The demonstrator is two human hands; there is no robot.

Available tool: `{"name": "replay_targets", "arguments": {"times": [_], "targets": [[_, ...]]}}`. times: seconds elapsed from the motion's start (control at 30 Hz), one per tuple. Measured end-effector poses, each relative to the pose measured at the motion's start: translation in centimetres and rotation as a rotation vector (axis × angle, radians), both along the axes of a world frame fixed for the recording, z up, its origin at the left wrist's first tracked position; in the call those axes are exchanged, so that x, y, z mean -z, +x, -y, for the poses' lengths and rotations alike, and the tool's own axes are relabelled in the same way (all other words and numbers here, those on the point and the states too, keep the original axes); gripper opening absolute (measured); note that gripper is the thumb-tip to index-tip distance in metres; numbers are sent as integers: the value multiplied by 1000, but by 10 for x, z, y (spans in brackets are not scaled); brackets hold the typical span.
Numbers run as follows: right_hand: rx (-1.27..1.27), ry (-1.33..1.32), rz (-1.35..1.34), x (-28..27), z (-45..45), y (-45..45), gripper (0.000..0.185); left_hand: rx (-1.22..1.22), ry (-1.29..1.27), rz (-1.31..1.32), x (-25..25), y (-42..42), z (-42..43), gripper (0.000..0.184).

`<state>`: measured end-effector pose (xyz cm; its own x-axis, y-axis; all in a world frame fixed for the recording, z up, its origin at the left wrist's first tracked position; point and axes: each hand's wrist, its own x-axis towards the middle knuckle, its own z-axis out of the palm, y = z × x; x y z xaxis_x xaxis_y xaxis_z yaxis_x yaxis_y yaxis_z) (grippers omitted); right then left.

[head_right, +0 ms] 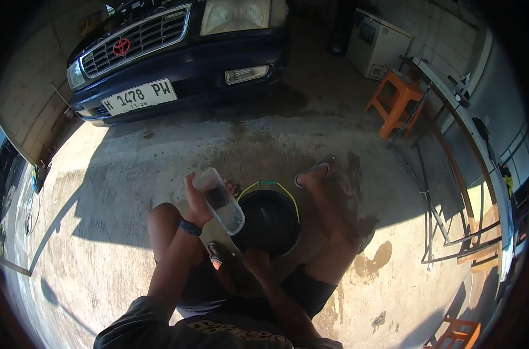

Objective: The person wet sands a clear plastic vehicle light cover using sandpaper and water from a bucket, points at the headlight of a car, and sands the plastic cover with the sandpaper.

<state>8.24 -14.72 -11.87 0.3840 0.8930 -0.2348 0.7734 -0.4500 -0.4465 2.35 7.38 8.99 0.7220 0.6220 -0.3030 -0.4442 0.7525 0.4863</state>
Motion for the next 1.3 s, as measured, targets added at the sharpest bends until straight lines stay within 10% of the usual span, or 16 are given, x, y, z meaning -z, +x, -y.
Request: {"name": "replay_targets", "arguments": {"times": [0.43,0.87,1.3], "targets": [[-45,189,-274,-24,7,20,76,-4,109,85,-39,47,35,89],[449,341,-332,14,-38,82,28,-34,-74,-62,54,-18,26,80],[108,-90,-165,152,-54,69,37,-18,-90,120,61,-48,22,95]]}}
